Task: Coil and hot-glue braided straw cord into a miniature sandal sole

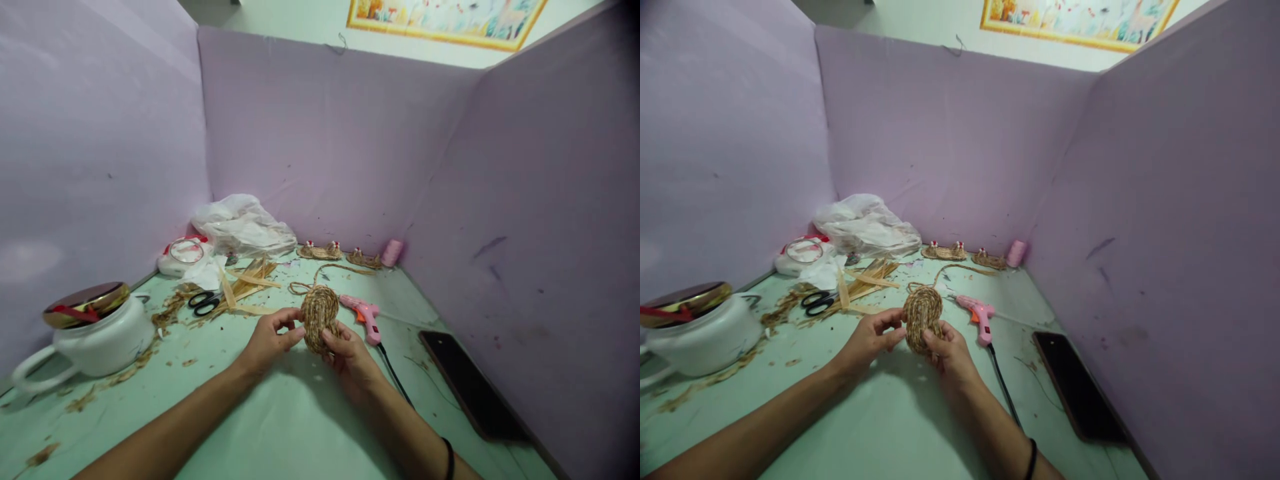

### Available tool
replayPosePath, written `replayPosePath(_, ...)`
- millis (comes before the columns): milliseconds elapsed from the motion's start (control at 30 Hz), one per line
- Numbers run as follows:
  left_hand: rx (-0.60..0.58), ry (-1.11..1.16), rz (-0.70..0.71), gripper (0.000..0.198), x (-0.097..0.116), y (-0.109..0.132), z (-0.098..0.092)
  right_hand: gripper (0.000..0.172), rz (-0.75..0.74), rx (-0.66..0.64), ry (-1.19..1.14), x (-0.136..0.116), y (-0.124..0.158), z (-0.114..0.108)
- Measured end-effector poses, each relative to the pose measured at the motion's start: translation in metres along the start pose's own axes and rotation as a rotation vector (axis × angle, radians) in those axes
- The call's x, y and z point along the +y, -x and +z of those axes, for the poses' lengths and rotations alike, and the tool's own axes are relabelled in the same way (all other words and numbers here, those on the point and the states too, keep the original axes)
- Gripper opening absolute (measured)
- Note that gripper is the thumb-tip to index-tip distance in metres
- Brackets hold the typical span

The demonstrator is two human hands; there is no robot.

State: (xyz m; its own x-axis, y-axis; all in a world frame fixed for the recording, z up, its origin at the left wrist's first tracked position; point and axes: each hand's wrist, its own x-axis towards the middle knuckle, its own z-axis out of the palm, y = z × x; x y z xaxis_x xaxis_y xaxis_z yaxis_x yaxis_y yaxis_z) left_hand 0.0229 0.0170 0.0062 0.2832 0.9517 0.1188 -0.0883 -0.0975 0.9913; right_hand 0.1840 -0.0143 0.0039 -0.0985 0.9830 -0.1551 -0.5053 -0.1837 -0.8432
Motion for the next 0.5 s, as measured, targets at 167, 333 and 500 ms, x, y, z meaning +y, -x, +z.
replayPosePath(167,0.071,-0.053,0.010,0.035,0.000,-0.001,0.002,0.043,-0.017,0.023,-0.056,-0.002,0.000,-0.001)
replayPosePath(333,0.073,-0.075,0.001,0.023,0.008,-0.004,0.002,0.045,-0.040,0.014,-0.100,-0.004,0.000,0.001)
replayPosePath(500,0.018,-0.009,-0.047,0.024,0.018,-0.002,0.004,0.044,-0.081,0.015,-0.118,-0.004,-0.001,0.002)
